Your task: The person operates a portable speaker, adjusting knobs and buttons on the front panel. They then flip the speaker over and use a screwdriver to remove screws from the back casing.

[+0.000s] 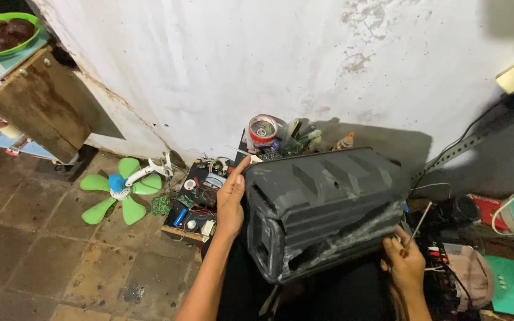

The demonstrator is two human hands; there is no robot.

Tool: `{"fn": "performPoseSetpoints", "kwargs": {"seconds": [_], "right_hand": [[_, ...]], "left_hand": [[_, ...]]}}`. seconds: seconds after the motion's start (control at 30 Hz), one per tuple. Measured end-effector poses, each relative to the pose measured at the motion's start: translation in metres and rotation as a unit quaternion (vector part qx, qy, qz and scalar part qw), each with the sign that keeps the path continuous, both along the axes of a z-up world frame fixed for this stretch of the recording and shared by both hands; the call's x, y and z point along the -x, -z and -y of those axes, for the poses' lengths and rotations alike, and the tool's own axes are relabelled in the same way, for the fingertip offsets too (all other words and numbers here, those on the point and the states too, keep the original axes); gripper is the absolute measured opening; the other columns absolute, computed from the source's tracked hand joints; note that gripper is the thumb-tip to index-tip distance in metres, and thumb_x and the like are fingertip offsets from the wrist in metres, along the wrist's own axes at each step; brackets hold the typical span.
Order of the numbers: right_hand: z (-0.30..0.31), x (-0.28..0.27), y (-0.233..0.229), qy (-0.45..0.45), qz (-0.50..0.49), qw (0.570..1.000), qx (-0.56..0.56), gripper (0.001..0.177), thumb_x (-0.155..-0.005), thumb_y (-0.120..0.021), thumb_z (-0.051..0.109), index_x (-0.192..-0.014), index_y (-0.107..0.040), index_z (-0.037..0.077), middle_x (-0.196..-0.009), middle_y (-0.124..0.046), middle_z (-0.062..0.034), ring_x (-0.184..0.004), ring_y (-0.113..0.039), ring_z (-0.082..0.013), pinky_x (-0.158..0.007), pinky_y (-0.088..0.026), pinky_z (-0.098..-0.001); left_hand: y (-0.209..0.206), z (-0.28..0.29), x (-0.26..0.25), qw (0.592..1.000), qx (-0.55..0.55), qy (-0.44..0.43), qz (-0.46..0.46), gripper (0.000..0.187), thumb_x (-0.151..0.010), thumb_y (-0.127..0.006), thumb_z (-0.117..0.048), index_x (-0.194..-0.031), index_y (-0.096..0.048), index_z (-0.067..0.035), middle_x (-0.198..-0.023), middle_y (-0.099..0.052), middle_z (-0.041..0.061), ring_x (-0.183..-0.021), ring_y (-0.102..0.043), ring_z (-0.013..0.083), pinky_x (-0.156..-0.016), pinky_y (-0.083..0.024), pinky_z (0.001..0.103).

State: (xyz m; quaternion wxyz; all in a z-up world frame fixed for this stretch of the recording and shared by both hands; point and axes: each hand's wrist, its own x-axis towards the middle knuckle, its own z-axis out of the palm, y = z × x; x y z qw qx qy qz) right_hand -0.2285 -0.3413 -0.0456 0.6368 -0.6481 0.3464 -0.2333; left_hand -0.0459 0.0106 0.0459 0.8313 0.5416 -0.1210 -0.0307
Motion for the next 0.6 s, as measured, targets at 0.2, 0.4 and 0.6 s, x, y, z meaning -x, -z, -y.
{"fn": "performPoseSetpoints", "kwargs": {"seconds": [0.2,0.4,0.6], "right_hand": [[-0.002,-0.01,-0.054,-0.056,-0.129,0.987,0.083,0.061,-0.09,-0.07,0.02,-0.148,-0.055,0.007,-0.124,-0.071,-0.0174,-0.052,-0.047,-0.0203,-0.037,-0.041,-0.0372],[-0.021,0.0,-0.105,-0.028,-0.243,0.953,0.176,0.054,-0.092,-0.071,0.031,-0.14,-0.064,0.007,-0.116,-0.074,-0.017,-0.108,-0.065,-0.023,-0.096,-0.046,-0.037],[-0.053,0.022,-0.18,-0.183,-0.151,0.934,0.267,0.06,-0.097,-0.049,0.008,-0.156,-0.057,0.018,-0.08,-0.044,-0.009,-0.062,-0.045,-0.0209,-0.064,-0.038,-0.0325]], "left_hand": [[0.019,0.0,-0.014,0.998,-0.041,-0.046,0.033,0.065,-0.099,-0.048,-0.053,-0.148,-0.051,-0.01,-0.153,-0.053,0.012,-0.145,-0.047,0.0294,-0.119,-0.04,0.048],[0.034,0.001,-0.017,0.998,0.005,-0.06,0.022,0.06,-0.101,-0.05,-0.046,-0.149,-0.05,-0.009,-0.149,-0.056,0.01,-0.136,-0.054,0.0238,-0.114,-0.047,0.043],[0.035,0.005,-0.015,0.997,-0.016,-0.077,0.0,0.069,-0.096,-0.051,-0.056,-0.149,-0.051,-0.012,-0.148,-0.056,0.008,-0.135,-0.053,0.0219,-0.114,-0.045,0.044]]}}
